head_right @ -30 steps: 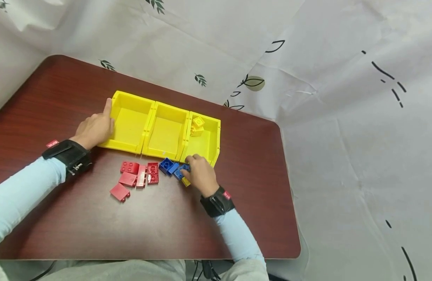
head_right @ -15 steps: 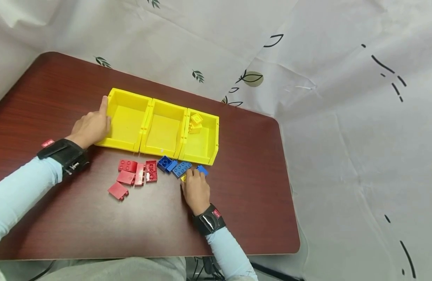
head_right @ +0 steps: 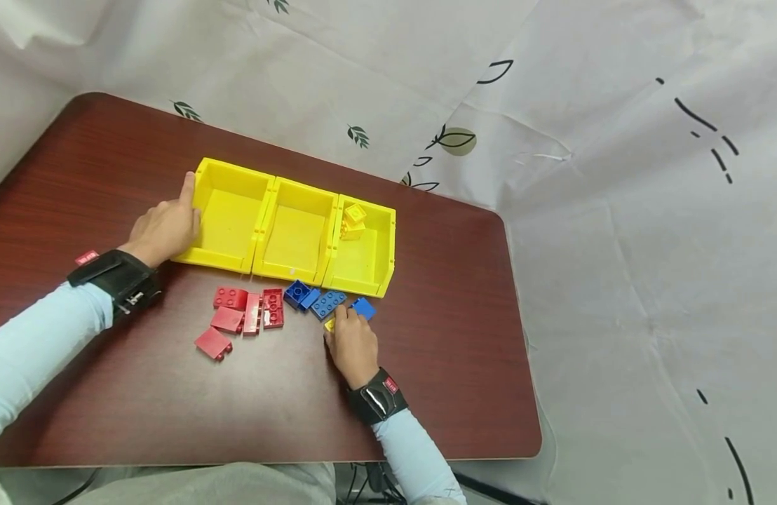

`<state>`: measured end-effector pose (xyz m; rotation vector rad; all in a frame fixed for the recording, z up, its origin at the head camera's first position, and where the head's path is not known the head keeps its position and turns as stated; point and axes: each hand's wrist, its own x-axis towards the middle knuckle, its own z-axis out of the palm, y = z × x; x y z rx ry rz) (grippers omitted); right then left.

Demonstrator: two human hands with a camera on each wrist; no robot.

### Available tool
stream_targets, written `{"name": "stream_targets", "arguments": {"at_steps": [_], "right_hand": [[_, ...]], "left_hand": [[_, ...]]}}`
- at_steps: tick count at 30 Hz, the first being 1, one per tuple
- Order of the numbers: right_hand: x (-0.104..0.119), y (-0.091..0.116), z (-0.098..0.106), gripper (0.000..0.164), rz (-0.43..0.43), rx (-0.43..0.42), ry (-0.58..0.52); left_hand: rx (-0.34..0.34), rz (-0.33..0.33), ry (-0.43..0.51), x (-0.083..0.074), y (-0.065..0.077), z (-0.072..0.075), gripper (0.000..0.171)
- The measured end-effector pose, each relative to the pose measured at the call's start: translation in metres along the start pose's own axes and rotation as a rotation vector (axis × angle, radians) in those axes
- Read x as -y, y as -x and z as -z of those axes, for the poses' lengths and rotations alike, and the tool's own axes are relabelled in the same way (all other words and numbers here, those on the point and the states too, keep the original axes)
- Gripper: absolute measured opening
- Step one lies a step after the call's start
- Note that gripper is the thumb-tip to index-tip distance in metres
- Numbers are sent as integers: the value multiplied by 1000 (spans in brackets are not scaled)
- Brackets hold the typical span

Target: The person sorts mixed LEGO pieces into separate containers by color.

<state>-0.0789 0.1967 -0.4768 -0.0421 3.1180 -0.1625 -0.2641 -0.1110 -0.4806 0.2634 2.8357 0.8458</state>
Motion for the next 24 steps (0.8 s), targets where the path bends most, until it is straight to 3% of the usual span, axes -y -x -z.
{"name": "stream_targets", "arguments": {"at_steps": [7,13,18,20,24], "right_hand": [[0,-5,28,38,54,-25,-59],[-6,-40,67,31,-11,-74,-58],[-16,-83,82,35,-119,-2,-67],[-19,-100,82,37,-137,45,-63],[-21,-131,76,38,-159,146,-53]], "left_hand": [[2,-4,-6,0,0,0,78],[-6,3,2,1,1,1,78],[9,43,41,3,1,0,70],[11,77,79,3,0,-1,63],[17,105,119,2,-1,-1,66]]}}
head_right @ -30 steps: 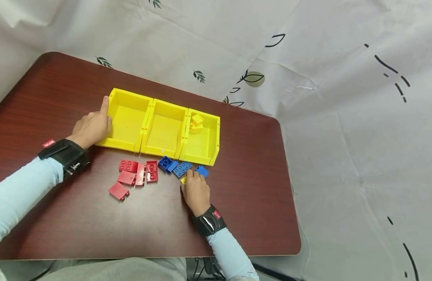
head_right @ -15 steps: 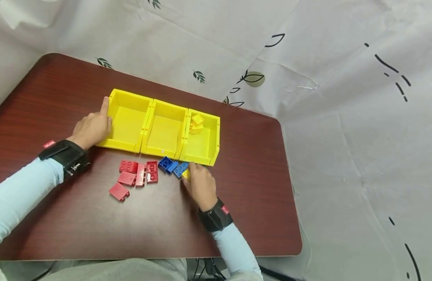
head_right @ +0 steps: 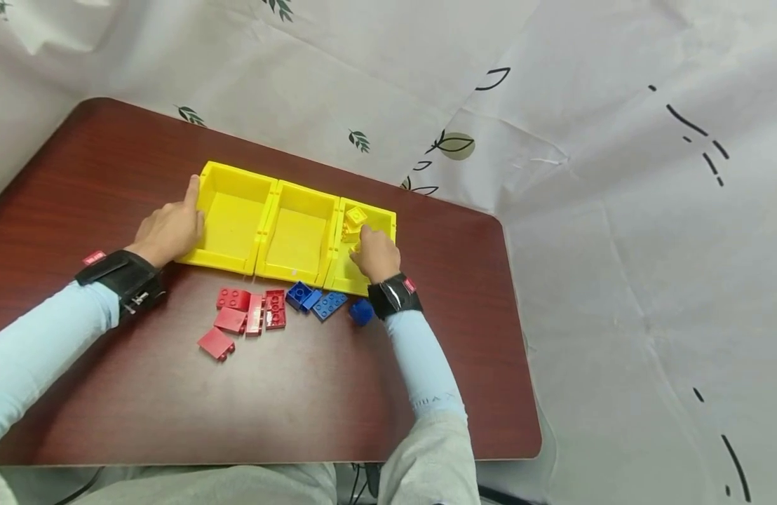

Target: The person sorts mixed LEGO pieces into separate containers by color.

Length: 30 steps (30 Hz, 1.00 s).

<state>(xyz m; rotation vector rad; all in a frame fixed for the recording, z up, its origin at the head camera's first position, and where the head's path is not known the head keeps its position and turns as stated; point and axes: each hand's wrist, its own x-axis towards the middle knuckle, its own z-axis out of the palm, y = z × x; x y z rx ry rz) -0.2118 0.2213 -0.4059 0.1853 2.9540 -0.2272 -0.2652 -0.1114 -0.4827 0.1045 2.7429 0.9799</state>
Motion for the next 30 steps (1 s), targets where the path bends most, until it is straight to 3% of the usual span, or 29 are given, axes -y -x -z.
{"name": "stream_targets", "arguments": {"at_steps": [5,9,12,17,24,30], "right_hand": [[7,-32,-14,28,-16,60,7],[8,-43,-27,20,-60,67,-39],[8,-45,-33,22,-98,77,-53],[11,-47,-39,20,-87,67,-44],[13,-45,-40,19,-84,54,-60],[12,-42,-41,22,-93,44,-79]], "left_hand": [[9,-9,-20,0,1,1,65],[17,-45,-55,-1,2,0,68],[19,-9,-10,-3,1,1,65],[-8,76,83,-4,0,4,89],[7,21,-4,-3,0,3,67],[1,73,47,-3,-2,1,85]]}}
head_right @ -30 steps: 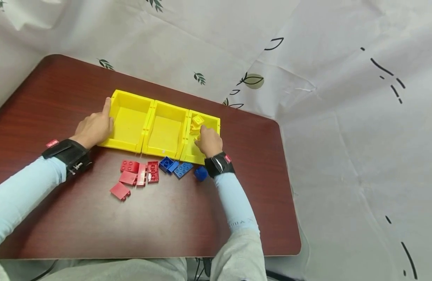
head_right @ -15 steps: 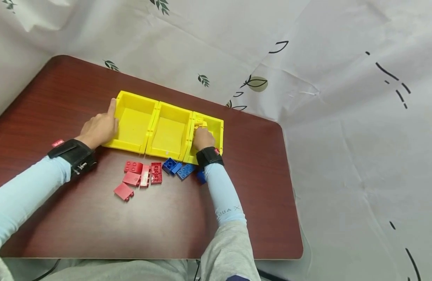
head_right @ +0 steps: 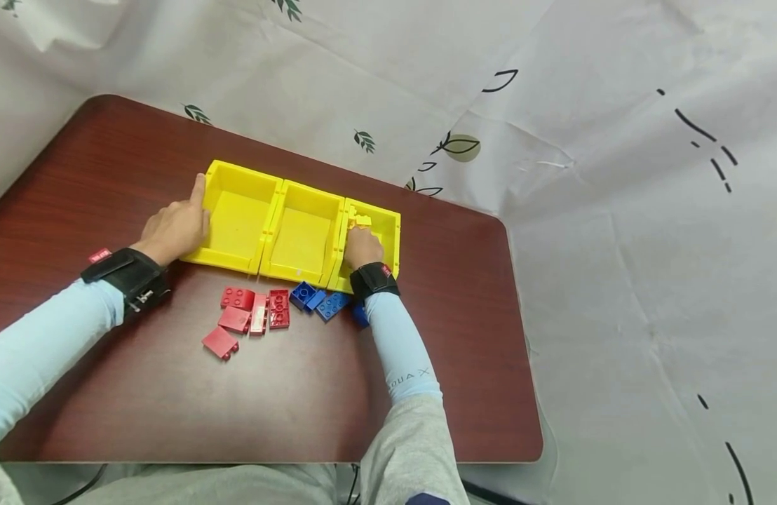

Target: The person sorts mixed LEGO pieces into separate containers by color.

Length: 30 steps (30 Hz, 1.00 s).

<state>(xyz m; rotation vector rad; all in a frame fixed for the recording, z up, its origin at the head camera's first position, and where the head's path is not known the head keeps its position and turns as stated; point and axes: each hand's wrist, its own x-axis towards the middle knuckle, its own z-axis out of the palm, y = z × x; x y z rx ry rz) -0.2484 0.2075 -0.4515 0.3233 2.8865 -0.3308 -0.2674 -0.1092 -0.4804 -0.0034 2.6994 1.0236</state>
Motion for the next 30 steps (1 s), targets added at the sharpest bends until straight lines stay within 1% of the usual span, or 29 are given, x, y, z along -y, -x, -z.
{"name": "stream_targets", "arguments": {"at_steps": [2,5,10,13,14,17,19,22,24,26,28,30], "right_hand": [[1,0,0,22,4,-4,-4],[1,2,1,22,12,-7,-12],[0,4,2,23,12,10,-27],[-1,7,4,22,20,23,19],[-1,9,6,22,20,24,30],[1,16,16,26,47,2,81],[5,23,25,31,70,-17,98],[13,40,37,37,133,-70,127],[19,53,42,38,185,-109,136],[27,67,43,37,226,-132,136],[34,81,41,36,266,-127,121],[42,93,36,37,310,-102,117]], "left_hand": [[-2,24,19,0,0,0,90],[7,42,30,-1,0,1,92],[6,26,22,0,0,0,90],[4,22,22,0,1,-1,89],[6,10,10,1,1,-1,88],[-6,3,19,1,2,0,85],[-1,-40,-31,1,3,1,71],[-9,-44,-32,1,2,2,69],[0,-38,-39,1,2,2,72],[-1,-2,3,1,0,2,86],[7,2,4,1,-1,1,89],[9,4,7,1,-1,0,90]]}}
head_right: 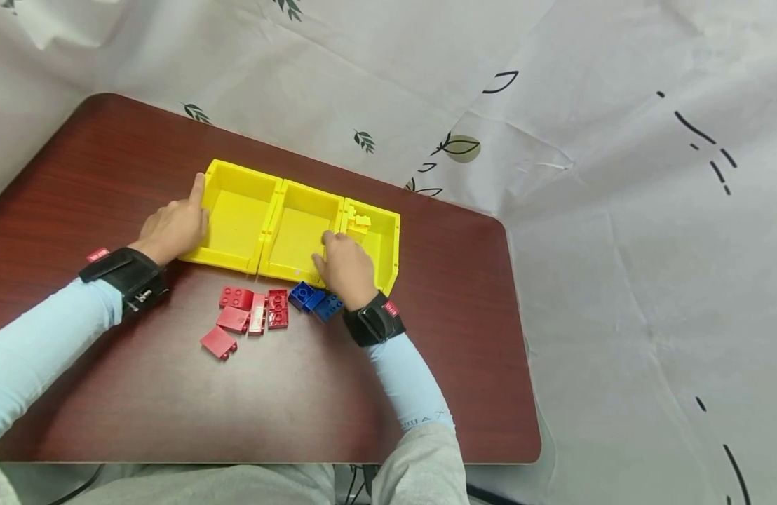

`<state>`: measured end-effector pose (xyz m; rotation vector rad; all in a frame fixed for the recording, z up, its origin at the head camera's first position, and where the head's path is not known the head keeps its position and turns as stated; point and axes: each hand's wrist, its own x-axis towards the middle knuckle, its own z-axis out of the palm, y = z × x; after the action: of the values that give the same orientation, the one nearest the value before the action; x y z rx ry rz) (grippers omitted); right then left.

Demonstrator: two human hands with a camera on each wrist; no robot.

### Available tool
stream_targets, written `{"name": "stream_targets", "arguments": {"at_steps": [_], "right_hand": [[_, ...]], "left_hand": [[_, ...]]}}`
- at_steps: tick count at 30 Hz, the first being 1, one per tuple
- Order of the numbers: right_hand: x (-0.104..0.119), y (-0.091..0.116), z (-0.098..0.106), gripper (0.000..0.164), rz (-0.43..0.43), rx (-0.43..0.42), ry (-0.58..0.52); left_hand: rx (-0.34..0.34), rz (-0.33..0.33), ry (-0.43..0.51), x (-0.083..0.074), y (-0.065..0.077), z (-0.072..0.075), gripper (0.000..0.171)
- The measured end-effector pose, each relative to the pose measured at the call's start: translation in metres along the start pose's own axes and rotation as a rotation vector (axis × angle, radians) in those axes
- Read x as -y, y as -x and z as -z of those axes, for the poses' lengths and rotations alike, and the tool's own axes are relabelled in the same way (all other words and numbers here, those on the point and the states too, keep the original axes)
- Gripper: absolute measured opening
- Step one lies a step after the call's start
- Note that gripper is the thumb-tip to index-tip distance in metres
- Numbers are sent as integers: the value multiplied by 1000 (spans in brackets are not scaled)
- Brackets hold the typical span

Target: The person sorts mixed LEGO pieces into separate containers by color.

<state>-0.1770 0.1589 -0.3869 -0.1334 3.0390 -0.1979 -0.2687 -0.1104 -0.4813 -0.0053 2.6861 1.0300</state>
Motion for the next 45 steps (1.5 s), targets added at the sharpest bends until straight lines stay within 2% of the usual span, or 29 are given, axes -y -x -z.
{"name": "stream_targets", "arguments": {"at_steps": [4,6,7,10,13,15,20,26,29,36,40,41,43,45], "right_hand": [[17,15,-16,40,133,39,25],[22,20,-24,39,180,56,62],[23,22,-29,38,197,60,78],[23,26,-40,37,203,88,110],[20,29,-49,37,203,92,128],[18,29,-53,37,202,84,135],[15,32,-63,35,192,106,126],[13,36,-67,35,168,108,119],[13,36,-69,36,184,92,145],[15,37,-75,38,246,55,273],[16,39,-77,33,251,58,277],[16,39,-76,32,250,61,263],[17,38,-70,31,242,67,230],[20,35,-60,31,243,57,184]], "left_hand": [[4,25,16,0,0,-1,93],[5,21,10,0,0,-1,92],[8,5,-5,0,0,-1,86],[6,-41,-45,0,0,-2,71],[8,-26,-31,0,1,-1,75],[4,15,4,-1,1,0,90],[0,19,-1,-2,3,1,88],[5,-63,-74,-1,4,0,65],[-1,-98,-102,0,5,-1,65],[-3,-126,-129,1,4,-1,71],[2,-113,-120,1,4,-1,69],[3,-91,-97,1,4,-1,64],[2,-48,-48,0,3,-1,66],[3,-35,-32,0,3,-1,70]]}}
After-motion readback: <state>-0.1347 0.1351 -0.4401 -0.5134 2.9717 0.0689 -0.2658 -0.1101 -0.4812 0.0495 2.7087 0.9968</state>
